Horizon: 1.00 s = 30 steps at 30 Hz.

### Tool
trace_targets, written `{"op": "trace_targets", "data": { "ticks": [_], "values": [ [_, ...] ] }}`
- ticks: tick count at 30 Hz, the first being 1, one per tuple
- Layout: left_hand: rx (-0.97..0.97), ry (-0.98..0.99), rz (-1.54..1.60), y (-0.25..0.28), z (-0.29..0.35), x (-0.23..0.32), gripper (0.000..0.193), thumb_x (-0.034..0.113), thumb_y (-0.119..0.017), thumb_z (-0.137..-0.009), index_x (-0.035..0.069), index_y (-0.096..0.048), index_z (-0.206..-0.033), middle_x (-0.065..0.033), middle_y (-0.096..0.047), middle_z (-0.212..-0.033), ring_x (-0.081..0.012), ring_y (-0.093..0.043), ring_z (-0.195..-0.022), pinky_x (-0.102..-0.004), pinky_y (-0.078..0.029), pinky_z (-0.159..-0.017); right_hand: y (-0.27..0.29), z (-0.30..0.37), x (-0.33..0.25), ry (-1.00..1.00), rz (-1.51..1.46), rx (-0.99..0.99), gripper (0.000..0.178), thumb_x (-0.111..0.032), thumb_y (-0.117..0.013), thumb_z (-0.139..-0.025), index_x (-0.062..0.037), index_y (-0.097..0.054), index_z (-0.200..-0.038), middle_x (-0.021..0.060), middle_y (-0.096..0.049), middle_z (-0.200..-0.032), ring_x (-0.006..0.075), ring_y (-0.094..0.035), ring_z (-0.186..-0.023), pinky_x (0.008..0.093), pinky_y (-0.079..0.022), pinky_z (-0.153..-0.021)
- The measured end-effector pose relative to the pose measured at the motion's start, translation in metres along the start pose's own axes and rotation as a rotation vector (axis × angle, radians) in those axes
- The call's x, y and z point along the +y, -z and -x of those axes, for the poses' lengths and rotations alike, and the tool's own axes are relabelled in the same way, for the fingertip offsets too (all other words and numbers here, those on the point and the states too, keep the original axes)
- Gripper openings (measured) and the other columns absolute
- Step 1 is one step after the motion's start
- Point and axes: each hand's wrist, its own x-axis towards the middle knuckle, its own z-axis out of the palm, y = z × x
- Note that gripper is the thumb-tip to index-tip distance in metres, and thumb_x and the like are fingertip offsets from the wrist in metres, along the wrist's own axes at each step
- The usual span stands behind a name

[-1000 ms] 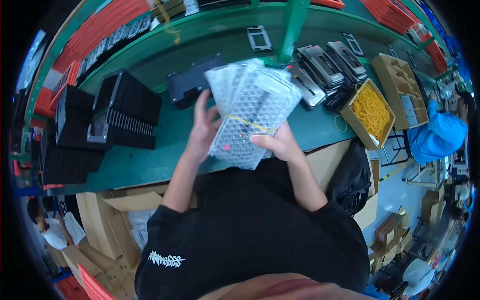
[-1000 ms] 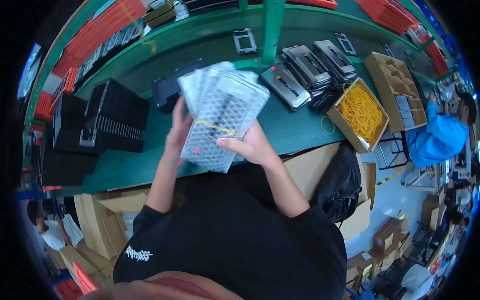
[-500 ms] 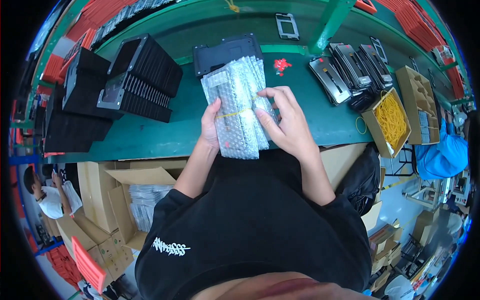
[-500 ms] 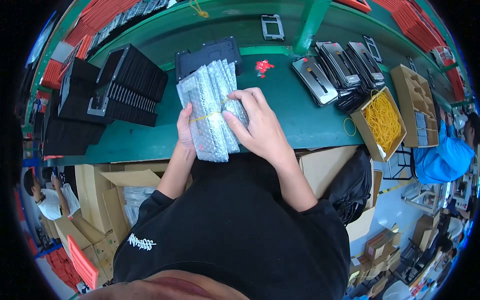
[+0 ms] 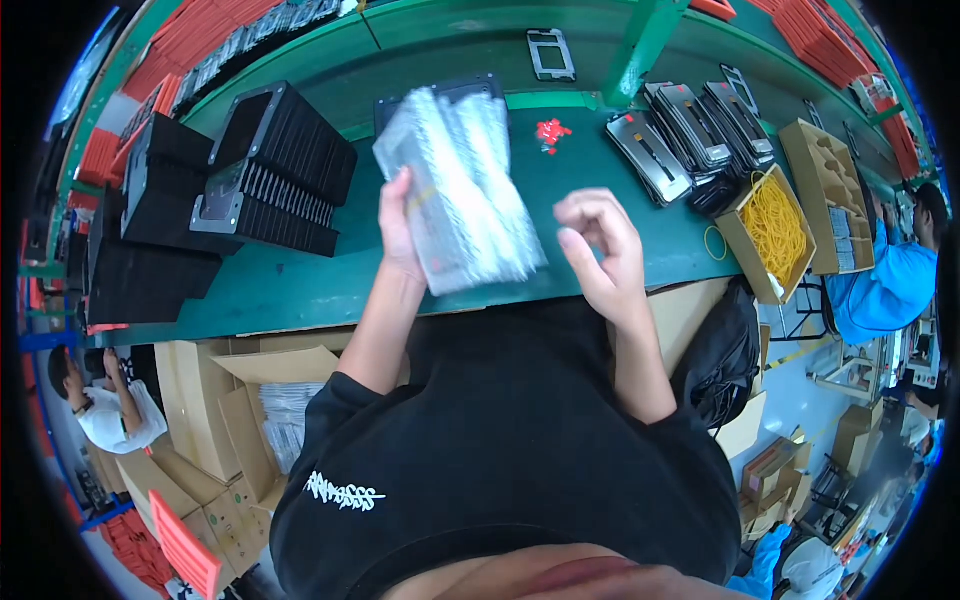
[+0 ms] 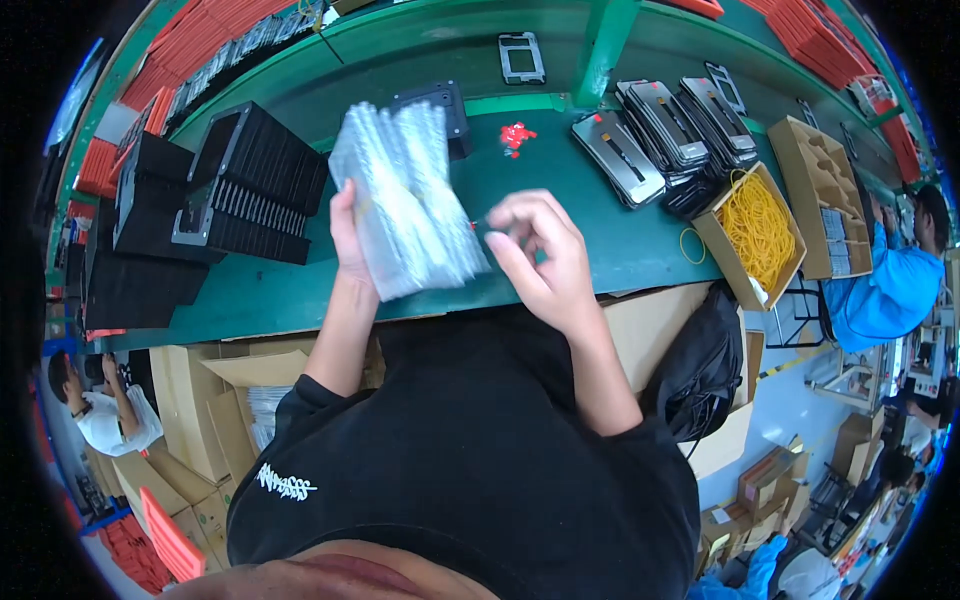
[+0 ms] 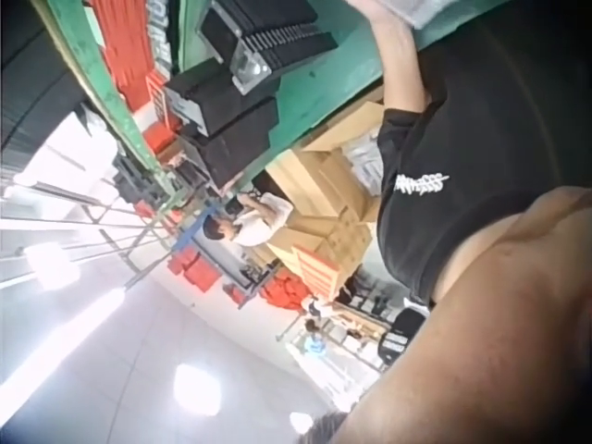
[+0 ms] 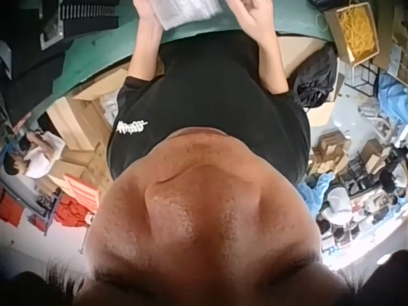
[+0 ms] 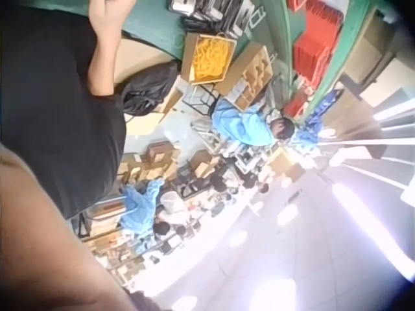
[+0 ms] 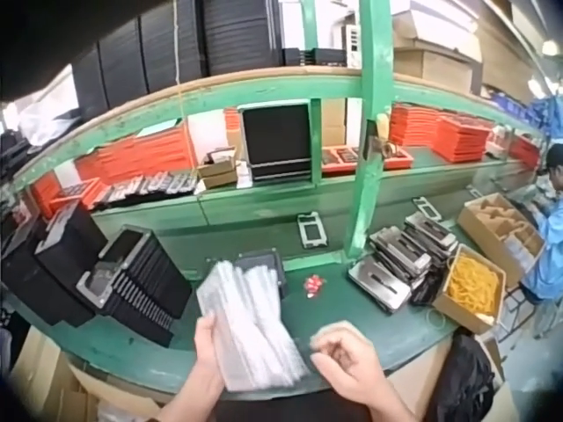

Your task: Assembling and packing electronic components at a factory workstation using an electric screwdriver.

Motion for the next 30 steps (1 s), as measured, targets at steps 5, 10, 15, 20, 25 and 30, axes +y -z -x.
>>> {"op": "trace_targets", "data": {
  "ticks": [5, 10, 15, 20, 25, 30],
  "values": [
    [-0.042, 0.028, -0.057, -0.002, 0.014, -0.02, 0.058, 0.044, -0.059, -0.095, 0.003, -0.056, -0.136, -0.0142, -0.069, -0.124, -0.0272, -0.068, -0.11, -0.0434, -0.056, -0.096, -0.015, -0.024, -0.015, 0.078, 0.221, -0.086, 0.012, -0.004, -0.071, -0.089, -0.0022, -0.06, -0.093, 0.0121, -0.058, -0.097, 0.027, -0.06, -0.08, 0.0351, -0.049, -0.069],
    [-0.047, 0.053, -0.077, 0.004, 0.016, -0.018, 0.056, 0.042, -0.059, -0.095, 0.003, -0.057, -0.136, -0.0143, -0.069, -0.123, -0.0262, -0.069, -0.108, -0.0424, -0.057, -0.095, -0.025, -0.017, -0.014, -0.036, 0.285, -0.072, 0.013, -0.004, -0.071, -0.088, -0.003, -0.059, -0.092, 0.0106, -0.06, -0.099, 0.031, -0.062, -0.084, 0.0388, -0.05, -0.072],
    [-0.035, 0.077, -0.146, 0.017, 0.011, -0.022, 0.056, 0.043, -0.058, -0.095, 0.003, -0.057, -0.135, -0.0143, -0.069, -0.123, -0.0262, -0.069, -0.108, -0.042, -0.057, -0.094, -0.03, -0.006, -0.004, 0.031, 0.39, -0.024, 0.012, -0.004, -0.071, -0.087, -0.0035, -0.06, -0.092, 0.0113, -0.06, -0.095, 0.0307, -0.061, -0.083, 0.038, -0.05, -0.073],
    [0.057, 0.051, -0.035, 0.011, 0.0, -0.01, 0.058, 0.044, -0.056, -0.096, 0.004, -0.055, -0.138, -0.0153, -0.066, -0.129, -0.0278, -0.067, -0.113, -0.0438, -0.056, -0.097, -0.014, 0.008, -0.002, 0.178, 0.353, -0.135, 0.02, -0.003, -0.071, -0.087, -0.0027, -0.053, -0.076, 0.011, -0.059, -0.088, 0.0263, -0.059, -0.077, 0.0338, -0.046, -0.069],
    [0.045, -0.121, 0.155, -0.003, -0.006, 0.018, 0.061, 0.044, -0.054, -0.098, 0.004, -0.05, -0.143, -0.0162, -0.06, -0.138, -0.0298, -0.062, -0.122, -0.0472, -0.052, -0.102, 0.017, 0.047, 0.016, 0.062, -0.057, -0.477, 0.035, -0.005, -0.066, -0.092, -0.002, -0.043, -0.066, 0.0073, -0.054, -0.074, 0.0196, -0.052, -0.067, 0.0294, -0.042, -0.063],
    [0.047, -0.13, -0.065, -0.004, 0.002, 0.004, 0.064, 0.044, -0.054, -0.097, 0.003, -0.047, -0.146, -0.0165, -0.058, -0.14, -0.0305, -0.06, -0.125, -0.0483, -0.05, -0.105, 0.019, 0.008, 0.004, -0.176, -0.045, 0.012, 0.028, -0.011, -0.061, -0.098, -0.0011, -0.053, -0.074, 0.0018, -0.055, -0.071, 0.0102, -0.049, -0.067, 0.0288, -0.04, -0.06]
  ]
}}
